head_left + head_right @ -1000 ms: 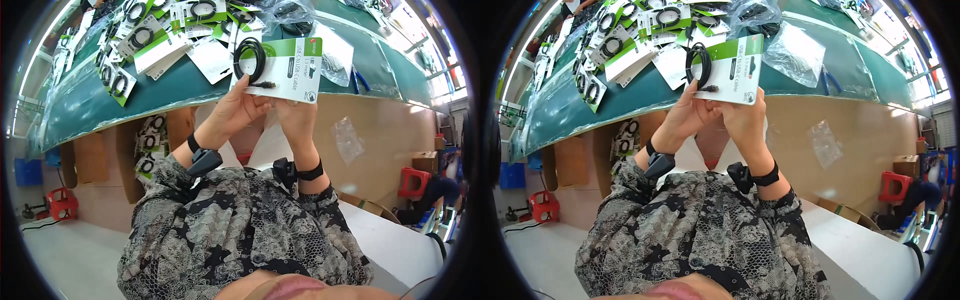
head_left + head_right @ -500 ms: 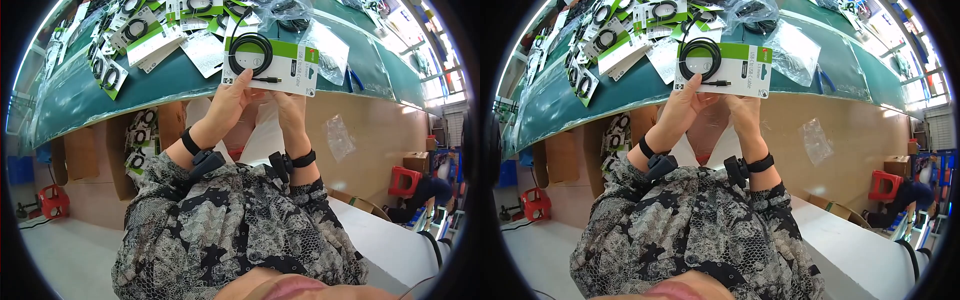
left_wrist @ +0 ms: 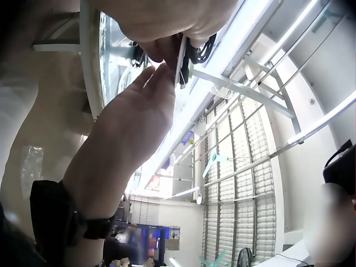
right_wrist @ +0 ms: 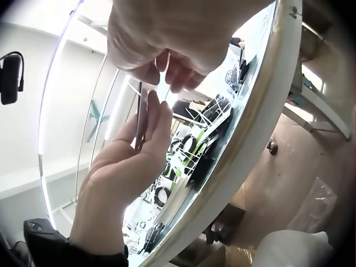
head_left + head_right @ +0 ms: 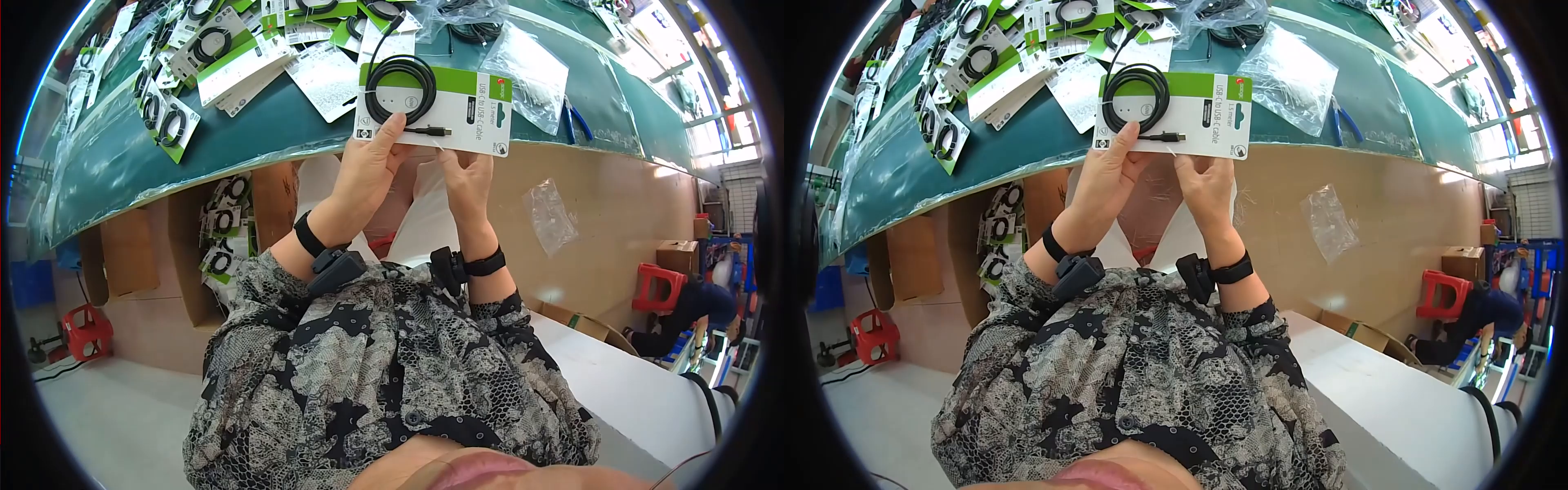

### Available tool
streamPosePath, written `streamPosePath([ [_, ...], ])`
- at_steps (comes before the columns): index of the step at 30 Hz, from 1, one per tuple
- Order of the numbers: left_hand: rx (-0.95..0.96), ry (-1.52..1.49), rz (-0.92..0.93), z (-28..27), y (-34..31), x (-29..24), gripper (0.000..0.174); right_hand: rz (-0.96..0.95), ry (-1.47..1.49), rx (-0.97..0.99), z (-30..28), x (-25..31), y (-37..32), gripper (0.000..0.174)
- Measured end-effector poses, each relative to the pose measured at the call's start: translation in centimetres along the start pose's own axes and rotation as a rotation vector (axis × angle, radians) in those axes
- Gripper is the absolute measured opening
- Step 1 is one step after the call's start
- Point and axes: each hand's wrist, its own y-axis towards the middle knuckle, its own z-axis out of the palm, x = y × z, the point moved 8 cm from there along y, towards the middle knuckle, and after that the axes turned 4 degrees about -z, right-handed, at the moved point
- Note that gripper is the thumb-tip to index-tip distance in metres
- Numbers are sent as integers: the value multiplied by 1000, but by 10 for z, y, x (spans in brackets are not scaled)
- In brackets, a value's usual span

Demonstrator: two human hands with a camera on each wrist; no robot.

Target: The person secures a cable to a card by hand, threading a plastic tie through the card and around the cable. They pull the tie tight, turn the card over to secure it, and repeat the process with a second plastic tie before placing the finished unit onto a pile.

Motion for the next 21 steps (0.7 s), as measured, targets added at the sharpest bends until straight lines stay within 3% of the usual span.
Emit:
streamPosePath([
  [4, -36, 1, 45, -20, 5, 0, 25, 44, -280, 102, -14, 3, -1, 21],
  [7, -65, 63, 69, -31, 8, -11, 24, 385, -575, 558, -19, -7, -22, 17],
  [8, -84, 120, 53, -35, 6, -12, 24, 389, -575, 567, -23, -2, -17, 17],
  [10, -106, 169, 17, -38, 2, -6, 23, 125, -570, 206, -46, 41, 7, 19],
  [11, -71, 152, 11, -34, 1, -3, 24, 134, -578, 195, -37, 53, 14, 19],
  [13, 2, 123, 0, -26, -1, 3, 26, -323, -747, 322, 15, 94, 25, 27],
  [14, 7, 127, -10, -24, -3, 6, 26, -317, -751, 312, 23, 89, 25, 27],
  [16, 44, 53, 9, -17, -6, 9, 28, -568, -1023, 466, 54, 86, 17, 33],
  [21, 86, -71, -19, -22, -9, 12, 33, -454, -967, 554, 51, 69, 17, 32],
])
